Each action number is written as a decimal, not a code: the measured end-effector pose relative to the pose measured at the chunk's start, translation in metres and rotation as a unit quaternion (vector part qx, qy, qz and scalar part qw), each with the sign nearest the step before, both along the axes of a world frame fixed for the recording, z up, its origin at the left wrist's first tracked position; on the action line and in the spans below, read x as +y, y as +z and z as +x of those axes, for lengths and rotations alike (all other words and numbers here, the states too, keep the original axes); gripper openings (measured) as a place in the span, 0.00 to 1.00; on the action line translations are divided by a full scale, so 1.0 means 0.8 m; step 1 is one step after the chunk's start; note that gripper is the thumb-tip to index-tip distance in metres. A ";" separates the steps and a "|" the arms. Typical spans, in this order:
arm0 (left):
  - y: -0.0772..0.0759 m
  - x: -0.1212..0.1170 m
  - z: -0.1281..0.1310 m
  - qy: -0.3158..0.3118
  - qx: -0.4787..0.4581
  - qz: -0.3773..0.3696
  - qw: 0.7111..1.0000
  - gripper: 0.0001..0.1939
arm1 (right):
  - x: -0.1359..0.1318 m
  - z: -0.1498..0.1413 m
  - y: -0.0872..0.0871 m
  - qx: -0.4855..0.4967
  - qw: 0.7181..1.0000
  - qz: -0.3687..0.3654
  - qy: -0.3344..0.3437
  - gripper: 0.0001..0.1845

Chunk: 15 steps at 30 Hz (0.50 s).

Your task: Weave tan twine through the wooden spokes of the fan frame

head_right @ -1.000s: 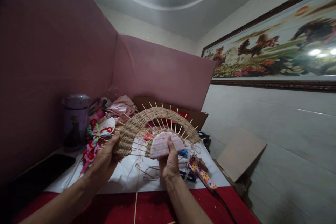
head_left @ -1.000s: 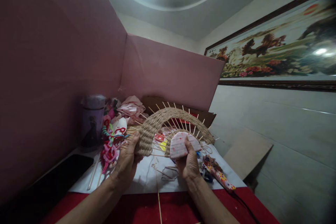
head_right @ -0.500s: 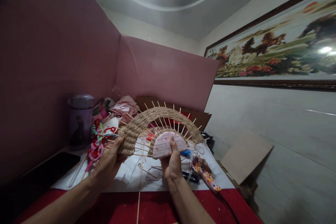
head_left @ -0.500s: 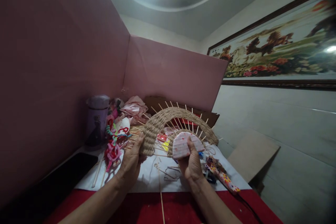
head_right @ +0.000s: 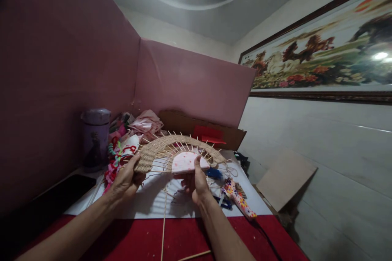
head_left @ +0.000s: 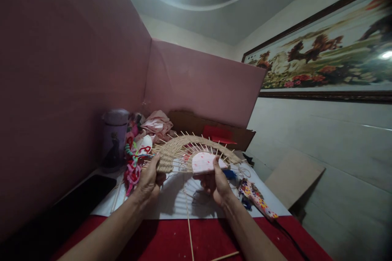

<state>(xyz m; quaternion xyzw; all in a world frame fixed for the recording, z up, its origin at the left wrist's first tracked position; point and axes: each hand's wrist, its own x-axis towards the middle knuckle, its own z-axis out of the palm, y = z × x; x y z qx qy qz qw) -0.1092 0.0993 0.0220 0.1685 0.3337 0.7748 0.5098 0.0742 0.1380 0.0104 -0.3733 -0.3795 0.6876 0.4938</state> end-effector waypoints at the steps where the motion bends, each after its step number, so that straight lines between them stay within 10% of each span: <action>1: 0.001 0.001 -0.002 0.007 0.000 -0.004 1.000 0.09 | 0.001 0.001 -0.002 -0.056 0.998 -0.001 0.015 0.39; 6: -0.001 0.006 -0.011 0.048 0.017 -0.011 0.999 0.11 | -0.008 -0.006 -0.011 -0.280 0.932 0.203 -0.111 0.40; 12: -0.004 0.008 -0.010 0.050 0.048 -0.010 0.998 0.13 | -0.032 -0.042 0.017 -0.465 0.663 0.569 -0.144 0.20; 15: -0.002 0.007 -0.008 0.056 0.058 -0.006 0.997 0.12 | -0.029 -0.064 0.035 -0.490 0.584 0.640 -0.099 0.12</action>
